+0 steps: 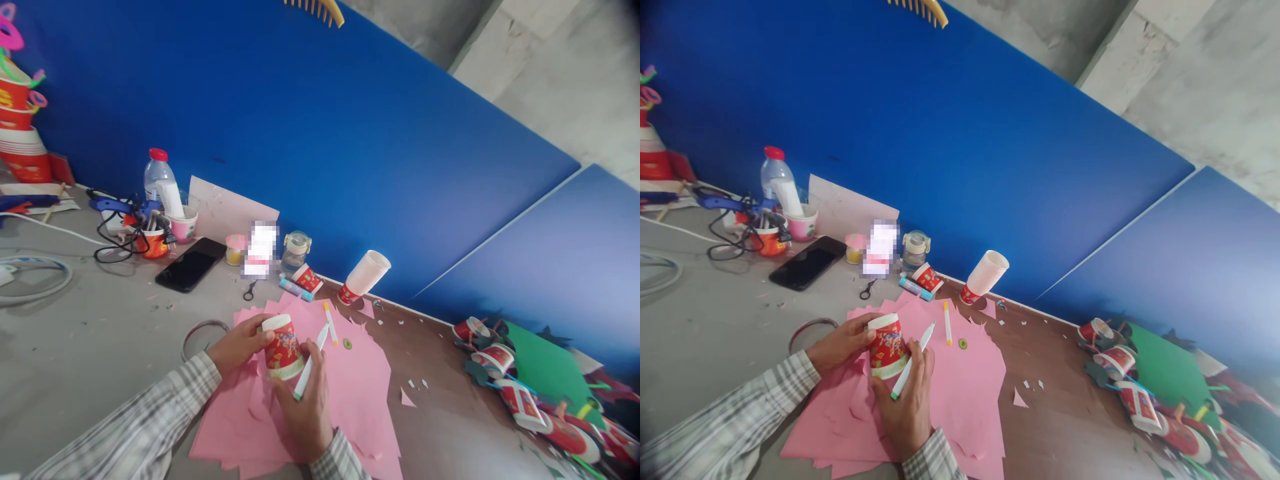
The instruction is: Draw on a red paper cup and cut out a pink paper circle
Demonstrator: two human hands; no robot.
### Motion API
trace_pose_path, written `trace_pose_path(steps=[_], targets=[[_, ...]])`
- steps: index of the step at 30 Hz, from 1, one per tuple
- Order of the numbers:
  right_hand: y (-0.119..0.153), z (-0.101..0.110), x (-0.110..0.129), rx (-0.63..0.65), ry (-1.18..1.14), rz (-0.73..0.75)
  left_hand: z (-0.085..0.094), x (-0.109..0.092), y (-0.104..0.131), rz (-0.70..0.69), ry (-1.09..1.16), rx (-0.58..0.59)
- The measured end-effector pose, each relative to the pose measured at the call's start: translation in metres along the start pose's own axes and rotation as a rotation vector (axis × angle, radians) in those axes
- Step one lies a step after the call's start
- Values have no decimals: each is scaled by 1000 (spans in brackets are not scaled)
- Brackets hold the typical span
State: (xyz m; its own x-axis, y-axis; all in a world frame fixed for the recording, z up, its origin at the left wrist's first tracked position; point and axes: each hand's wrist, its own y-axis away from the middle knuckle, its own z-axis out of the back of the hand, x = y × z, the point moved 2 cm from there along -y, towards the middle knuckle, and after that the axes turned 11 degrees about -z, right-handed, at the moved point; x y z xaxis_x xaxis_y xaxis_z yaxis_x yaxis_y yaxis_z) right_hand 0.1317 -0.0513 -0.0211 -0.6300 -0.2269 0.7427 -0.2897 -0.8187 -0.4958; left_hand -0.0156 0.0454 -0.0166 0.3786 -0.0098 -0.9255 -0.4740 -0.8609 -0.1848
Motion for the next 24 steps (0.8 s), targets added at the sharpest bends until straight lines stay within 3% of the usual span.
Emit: trace_pose_path(steps=[4, 10, 17, 24], targets=[[-4, 8, 8, 41, 39, 43, 2, -6, -1, -2, -67, -80], [-8, 33, 17, -64, -194, 13, 6, -15, -1, -26, -172, -104], [-13, 34, 26, 84, -409, 12, 6, -14, -2, 13, -206, -91], [-9, 31, 17, 166, -413, -129, 6, -13, -1, 14, -227, -73]])
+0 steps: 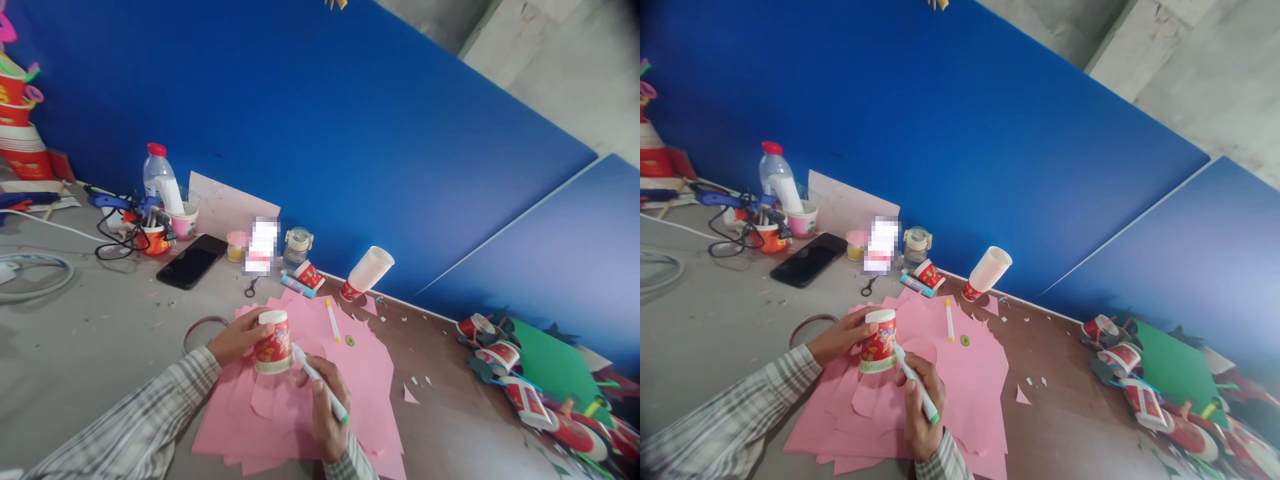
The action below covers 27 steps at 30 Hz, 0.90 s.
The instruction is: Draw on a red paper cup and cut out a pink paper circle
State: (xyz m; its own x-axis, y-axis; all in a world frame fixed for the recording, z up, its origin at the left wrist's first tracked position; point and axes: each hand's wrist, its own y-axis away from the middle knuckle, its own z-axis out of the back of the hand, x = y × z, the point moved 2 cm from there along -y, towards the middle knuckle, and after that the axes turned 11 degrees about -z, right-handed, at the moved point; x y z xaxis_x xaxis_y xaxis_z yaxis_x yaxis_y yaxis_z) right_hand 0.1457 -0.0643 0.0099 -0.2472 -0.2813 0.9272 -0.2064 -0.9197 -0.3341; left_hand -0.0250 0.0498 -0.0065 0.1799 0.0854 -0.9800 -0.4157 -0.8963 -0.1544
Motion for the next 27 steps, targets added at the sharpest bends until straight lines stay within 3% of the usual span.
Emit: trace_pose_path(steps=[8, 15, 22, 27], targets=[[-3, -2, 2, 6, 23, 19, -1, -1, 1, -22, 20, 9], [0, 4, -3, -90, -69, 36, 5, 8, 2, 36, 39, -45], [-2, 2, 1, -19, -21, 3, 4, 7, 2, 50, 72, -52], [-4, -1, 2, -37, 2, -42, 3, 2, 2, 59, 62, -30]])
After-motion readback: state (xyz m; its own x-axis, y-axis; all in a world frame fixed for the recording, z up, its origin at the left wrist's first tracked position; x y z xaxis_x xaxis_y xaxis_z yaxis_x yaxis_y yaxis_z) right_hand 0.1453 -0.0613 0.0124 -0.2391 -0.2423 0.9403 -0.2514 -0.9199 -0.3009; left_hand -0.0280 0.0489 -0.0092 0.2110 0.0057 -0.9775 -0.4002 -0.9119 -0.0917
